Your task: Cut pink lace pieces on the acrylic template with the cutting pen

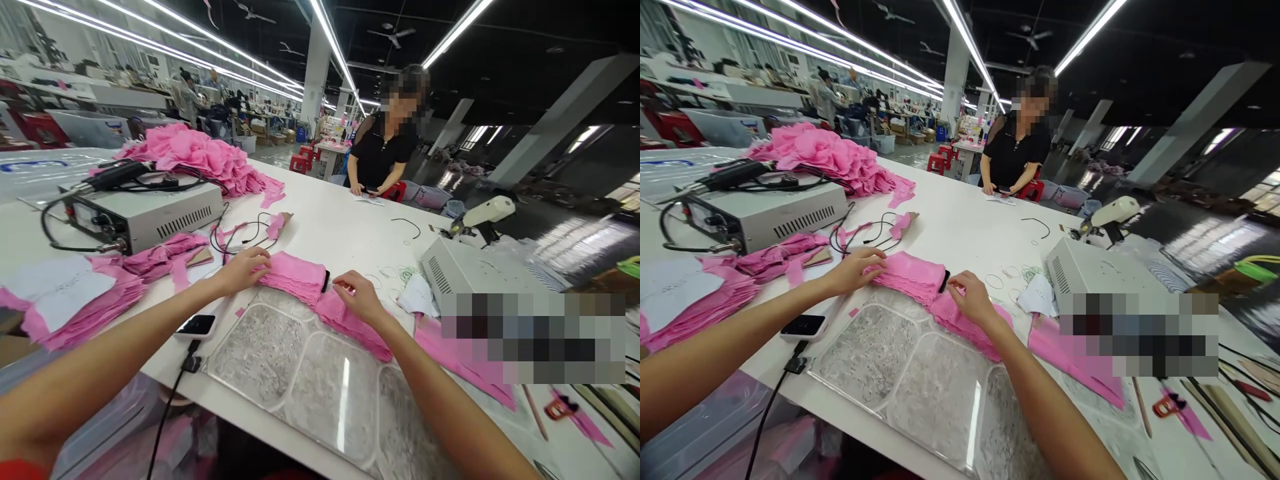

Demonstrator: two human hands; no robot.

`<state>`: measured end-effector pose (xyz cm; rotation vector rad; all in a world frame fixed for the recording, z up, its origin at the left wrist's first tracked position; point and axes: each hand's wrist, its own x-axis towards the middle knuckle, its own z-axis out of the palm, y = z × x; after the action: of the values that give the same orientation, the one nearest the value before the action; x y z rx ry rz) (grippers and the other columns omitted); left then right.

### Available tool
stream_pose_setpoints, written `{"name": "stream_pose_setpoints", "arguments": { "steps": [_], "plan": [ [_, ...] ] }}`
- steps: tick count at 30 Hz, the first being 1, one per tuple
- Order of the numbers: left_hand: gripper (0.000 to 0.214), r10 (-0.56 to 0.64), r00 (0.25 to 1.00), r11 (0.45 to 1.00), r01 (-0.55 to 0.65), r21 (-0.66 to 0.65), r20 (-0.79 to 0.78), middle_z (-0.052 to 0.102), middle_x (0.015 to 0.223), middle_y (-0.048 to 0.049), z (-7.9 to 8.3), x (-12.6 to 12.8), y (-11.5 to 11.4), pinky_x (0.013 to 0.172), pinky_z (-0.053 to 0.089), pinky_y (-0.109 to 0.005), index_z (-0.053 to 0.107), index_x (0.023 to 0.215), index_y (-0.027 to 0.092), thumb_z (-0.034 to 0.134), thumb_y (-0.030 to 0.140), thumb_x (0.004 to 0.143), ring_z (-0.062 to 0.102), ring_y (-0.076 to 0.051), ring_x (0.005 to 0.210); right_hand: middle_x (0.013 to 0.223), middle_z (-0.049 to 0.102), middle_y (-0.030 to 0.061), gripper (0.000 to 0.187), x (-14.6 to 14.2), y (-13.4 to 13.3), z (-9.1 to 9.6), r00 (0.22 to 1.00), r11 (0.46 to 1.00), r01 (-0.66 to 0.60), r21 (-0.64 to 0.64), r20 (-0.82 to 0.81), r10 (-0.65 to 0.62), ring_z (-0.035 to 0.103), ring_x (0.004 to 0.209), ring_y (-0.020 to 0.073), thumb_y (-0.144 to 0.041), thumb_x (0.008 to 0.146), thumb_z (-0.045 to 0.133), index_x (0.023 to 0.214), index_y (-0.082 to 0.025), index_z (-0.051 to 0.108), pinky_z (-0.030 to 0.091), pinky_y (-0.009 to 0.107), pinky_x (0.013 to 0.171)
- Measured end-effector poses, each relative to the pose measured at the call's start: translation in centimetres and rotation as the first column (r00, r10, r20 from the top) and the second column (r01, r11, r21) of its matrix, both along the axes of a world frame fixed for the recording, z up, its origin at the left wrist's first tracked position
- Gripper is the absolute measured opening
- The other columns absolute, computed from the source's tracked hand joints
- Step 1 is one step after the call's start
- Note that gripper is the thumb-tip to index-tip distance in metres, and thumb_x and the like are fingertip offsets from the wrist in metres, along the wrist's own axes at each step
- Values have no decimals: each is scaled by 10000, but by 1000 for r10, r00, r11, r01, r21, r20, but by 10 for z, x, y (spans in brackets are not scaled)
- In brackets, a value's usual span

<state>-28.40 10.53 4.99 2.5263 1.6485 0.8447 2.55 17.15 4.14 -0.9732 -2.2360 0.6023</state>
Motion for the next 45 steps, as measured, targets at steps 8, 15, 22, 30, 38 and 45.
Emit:
{"name": "stream_pose_setpoints", "arguments": {
  "steps": [8,15,22,30,38,45],
  "plan": [
    [139,-271,959,961,265,-77,-81,635,1006,-65,-24,129,3,842,463,-296,655,887,181,678,298,815,595,-194,926,739,654,30,183,75,-42,-12,996,991,64,-121,69,-56,567,624,130,-338,753,616,840,-181,655,482,275,577],
    [119,-261,955,964,250,-90,-143,621,860,-51,-27,161,24,741,446,-292,625,761,164,618,244,848,590,-184,813,809,648,25,109,74,-44,-26,996,995,64,-82,64,-59,569,701,135,-266,734,636,817,-199,656,480,286,646],
    [100,-177,977,984,176,-15,-120,636,863,-42,-21,162,25,762,446,-295,598,858,173,518,116,842,594,-182,830,701,614,17,128,73,-42,-27,994,993,110,-35,10,-110,541,648,128,-243,795,549,701,-195,623,442,259,587],
    [137,-180,978,978,189,84,-108,634,858,-57,-15,171,18,823,438,-330,606,905,181,480,131,889,583,-196,861,824,601,54,141,60,-48,-31,964,959,262,110,28,-266,549,725,162,-331,782,602,768,-191,598,462,317,671],
    [198,-177,980,974,188,129,-92,616,841,-65,-12,160,18,789,441,-320,630,900,172,438,189,946,576,-189,834,882,601,59,146,70,-48,-33,910,889,364,277,97,-403,526,707,152,-133,766,483,819,-190,606,366,270,576],
    [229,-256,961,960,265,86,-108,629,887,-59,-19,132,-10,802,447,-302,634,907,180,410,172,954,574,-175,857,861,628,53,159,102,-71,-37,910,872,297,389,163,-382,550,750,167,-98,746,512,821,-191,617,401,270,599]
  ]
}}
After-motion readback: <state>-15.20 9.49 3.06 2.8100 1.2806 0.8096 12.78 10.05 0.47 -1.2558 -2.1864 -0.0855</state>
